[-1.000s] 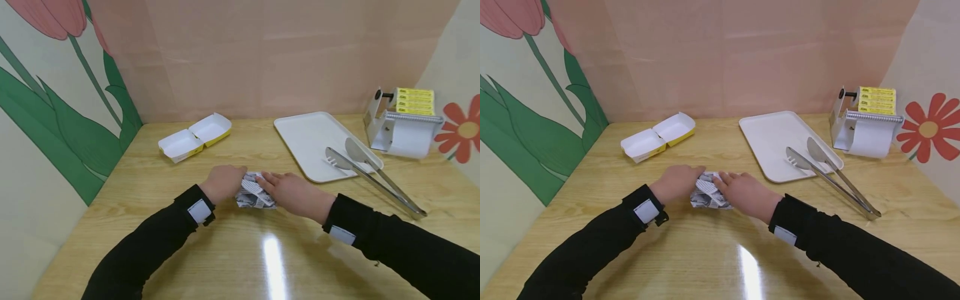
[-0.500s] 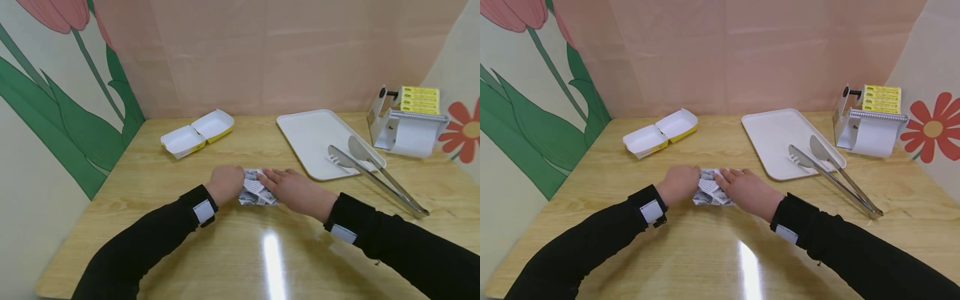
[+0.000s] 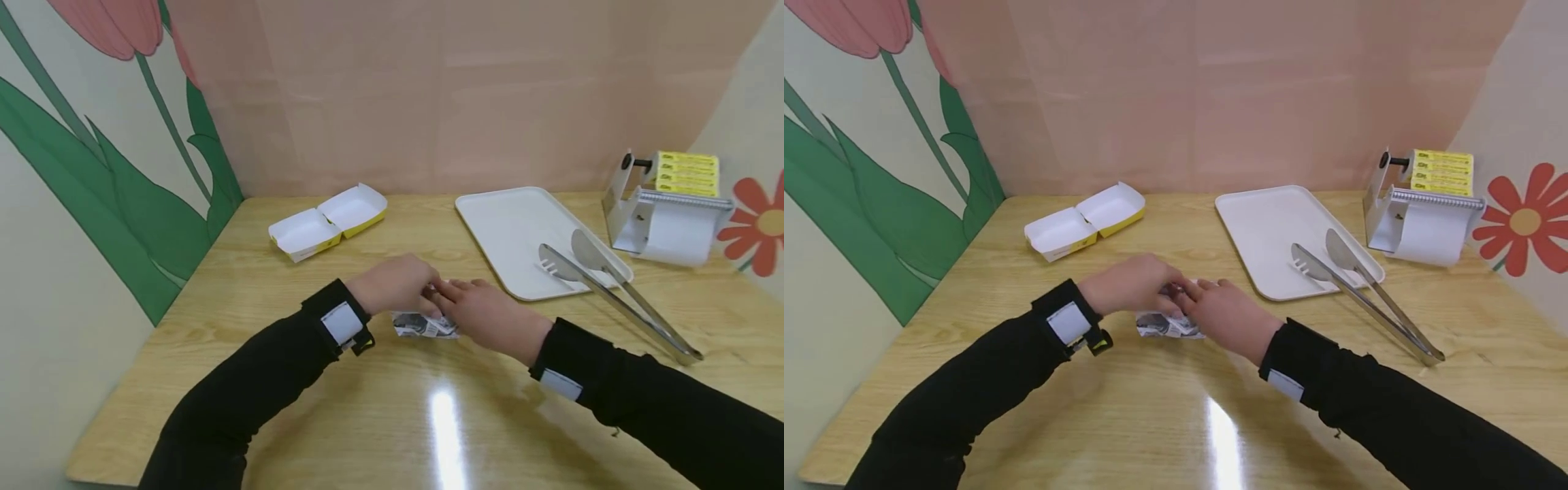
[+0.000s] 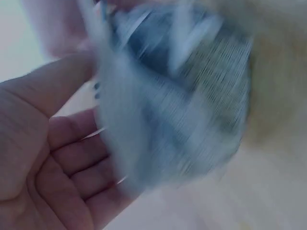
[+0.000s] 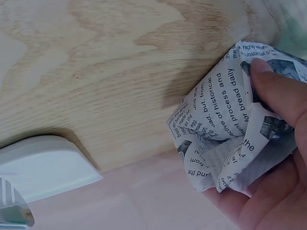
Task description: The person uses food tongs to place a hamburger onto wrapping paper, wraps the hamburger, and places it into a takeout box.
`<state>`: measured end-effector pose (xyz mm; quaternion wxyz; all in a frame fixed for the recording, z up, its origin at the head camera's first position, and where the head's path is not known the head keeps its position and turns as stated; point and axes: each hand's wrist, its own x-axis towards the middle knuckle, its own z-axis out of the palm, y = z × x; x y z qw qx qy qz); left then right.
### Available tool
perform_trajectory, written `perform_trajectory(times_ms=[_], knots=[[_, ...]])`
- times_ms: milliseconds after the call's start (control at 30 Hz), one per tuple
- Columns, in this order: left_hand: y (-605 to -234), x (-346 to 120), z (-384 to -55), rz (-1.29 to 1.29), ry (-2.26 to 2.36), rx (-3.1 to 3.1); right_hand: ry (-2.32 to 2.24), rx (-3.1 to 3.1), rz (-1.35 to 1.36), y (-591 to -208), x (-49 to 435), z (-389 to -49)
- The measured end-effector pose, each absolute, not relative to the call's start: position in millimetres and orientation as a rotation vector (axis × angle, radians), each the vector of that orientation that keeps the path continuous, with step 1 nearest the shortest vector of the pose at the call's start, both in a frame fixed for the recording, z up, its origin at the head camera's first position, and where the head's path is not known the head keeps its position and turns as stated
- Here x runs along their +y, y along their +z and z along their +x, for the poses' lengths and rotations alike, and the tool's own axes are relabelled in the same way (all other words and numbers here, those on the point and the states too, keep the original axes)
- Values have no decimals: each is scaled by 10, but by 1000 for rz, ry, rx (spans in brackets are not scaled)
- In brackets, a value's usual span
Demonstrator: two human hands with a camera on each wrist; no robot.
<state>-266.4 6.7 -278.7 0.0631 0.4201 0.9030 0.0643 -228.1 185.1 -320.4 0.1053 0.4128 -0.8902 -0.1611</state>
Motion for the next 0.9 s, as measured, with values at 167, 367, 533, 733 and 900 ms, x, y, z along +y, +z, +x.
perform_trajectory(times_ms=[167, 367, 533, 733, 900], knots=[[-2985, 132, -2602, 1286, 230, 2732, -496, -2602, 1183, -3230, 1888, -2284], [-3102, 139, -2578, 1297, 198, 2815, -400, -2575, 1190, -3242, 1927, -2294], [-3167, 133, -2577, 1307, 244, 2785, -77, -2755, 1271, -3161, 2046, -2325], [-3155, 97, -2585, 1264, 152, 2793, 364, -2935, 959, -2967, 2309, -2426], [-3138, 76, -2587, 1213, 137, 2793, 610, -3077, 713, -2979, 2412, -2510]])
